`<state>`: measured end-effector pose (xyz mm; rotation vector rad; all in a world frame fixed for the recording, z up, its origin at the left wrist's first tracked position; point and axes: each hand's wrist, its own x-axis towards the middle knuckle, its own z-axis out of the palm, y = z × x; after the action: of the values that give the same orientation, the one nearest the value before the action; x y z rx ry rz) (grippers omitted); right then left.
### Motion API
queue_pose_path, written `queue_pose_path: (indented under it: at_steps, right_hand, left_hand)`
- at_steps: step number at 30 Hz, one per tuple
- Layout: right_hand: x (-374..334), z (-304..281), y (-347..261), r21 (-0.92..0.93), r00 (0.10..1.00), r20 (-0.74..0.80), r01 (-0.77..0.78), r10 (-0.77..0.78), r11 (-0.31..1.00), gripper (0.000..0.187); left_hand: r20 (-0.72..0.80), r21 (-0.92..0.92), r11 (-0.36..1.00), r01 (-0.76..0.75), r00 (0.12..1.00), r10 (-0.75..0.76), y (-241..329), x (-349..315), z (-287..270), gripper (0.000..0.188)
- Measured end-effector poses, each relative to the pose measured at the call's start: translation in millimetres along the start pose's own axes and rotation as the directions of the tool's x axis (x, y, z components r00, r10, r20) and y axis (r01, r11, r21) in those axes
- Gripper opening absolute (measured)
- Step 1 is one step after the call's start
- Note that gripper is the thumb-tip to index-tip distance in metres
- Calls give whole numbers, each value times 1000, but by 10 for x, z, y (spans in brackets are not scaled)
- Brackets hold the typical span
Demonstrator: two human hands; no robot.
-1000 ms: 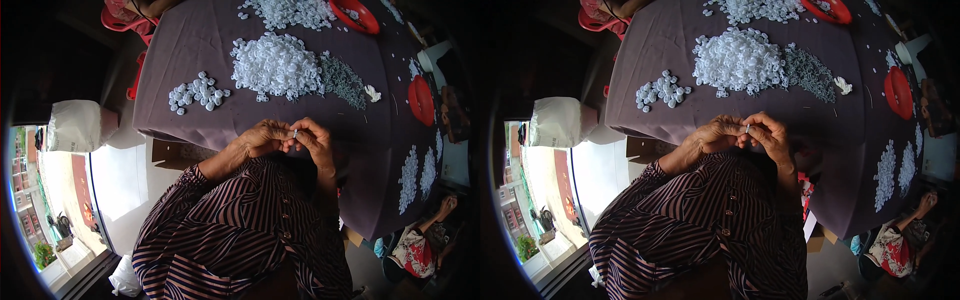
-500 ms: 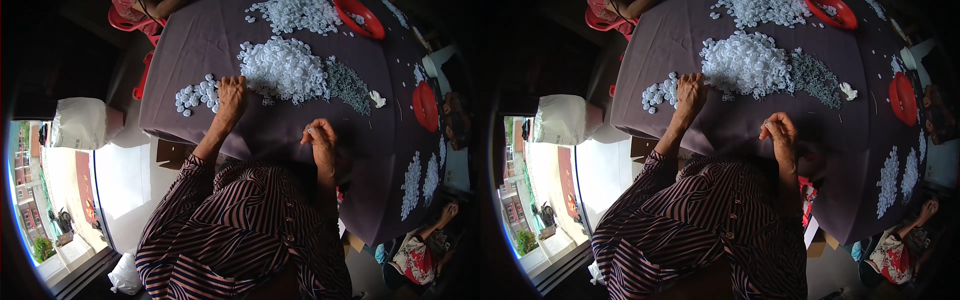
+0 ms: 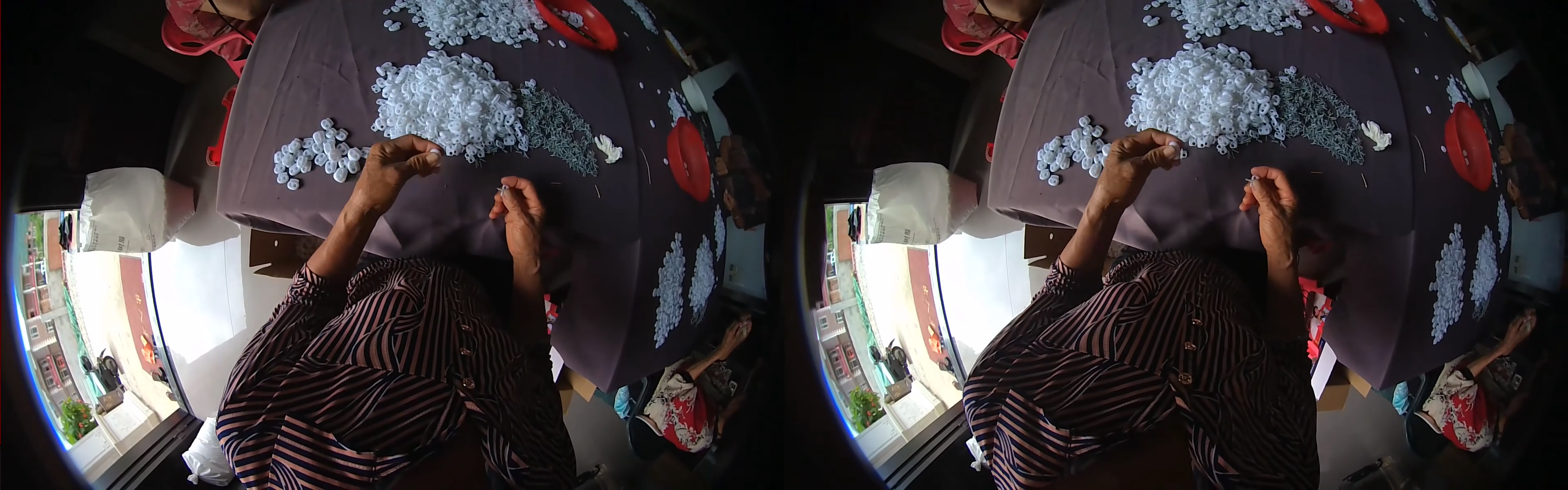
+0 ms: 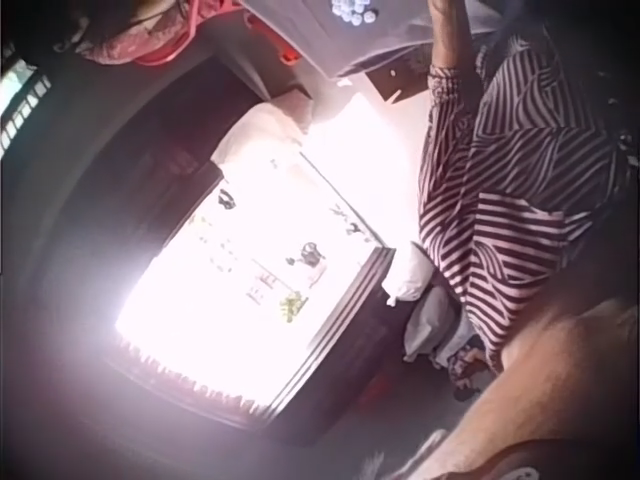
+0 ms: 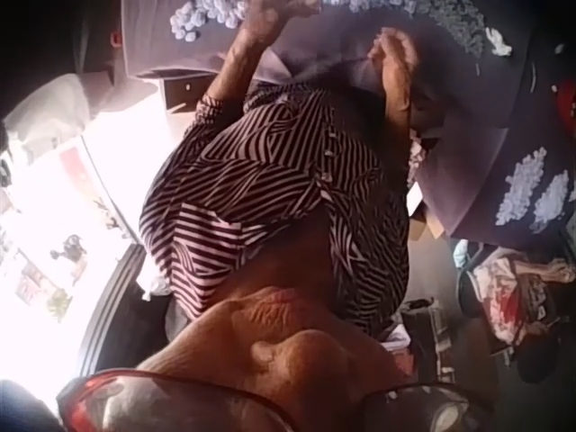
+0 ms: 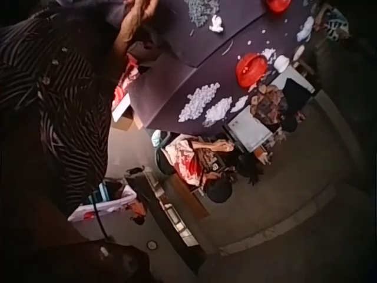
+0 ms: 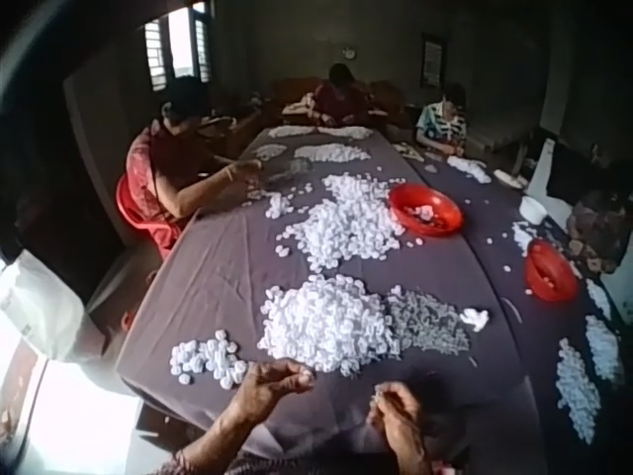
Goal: The person assembles plastic cord locks by picking up plastic components and pins from piles on the table, fitting them together by hand, and placing the assembled locks into a group.
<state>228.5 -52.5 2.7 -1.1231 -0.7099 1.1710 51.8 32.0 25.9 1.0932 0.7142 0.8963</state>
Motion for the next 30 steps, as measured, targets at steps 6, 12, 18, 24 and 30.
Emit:
queue_pose_path:
  at_steps: [6, 12, 18, 24, 30]
  right_hand:
    - [-112, -74, -98, -12, 996, -66, -61, 60, 998, 12]
    - [-260, -25, -345, -41, 991, 83, 110, -106, 993, 13]
    - [-388, 42, -486, -130, 972, 126, 213, -197, 968, 14]
    - [-386, 52, -467, -197, 972, 134, 219, -195, 956, 15]
    - [-337, 67, -422, -250, 957, 134, 285, -258, 925, 15]
  left_hand:
    - [134, -112, 991, 73, 989, -58, -40, -112, 385, 14]
    - [172, -145, 977, 158, 976, -132, -103, -197, 576, 12]
    - [203, -149, 973, 176, 969, -144, -101, -267, 705, 11]
    - [195, -130, 980, 151, 973, -124, -135, -241, 718, 13]
    - [198, -155, 978, 140, 974, -108, -135, -231, 703, 15]
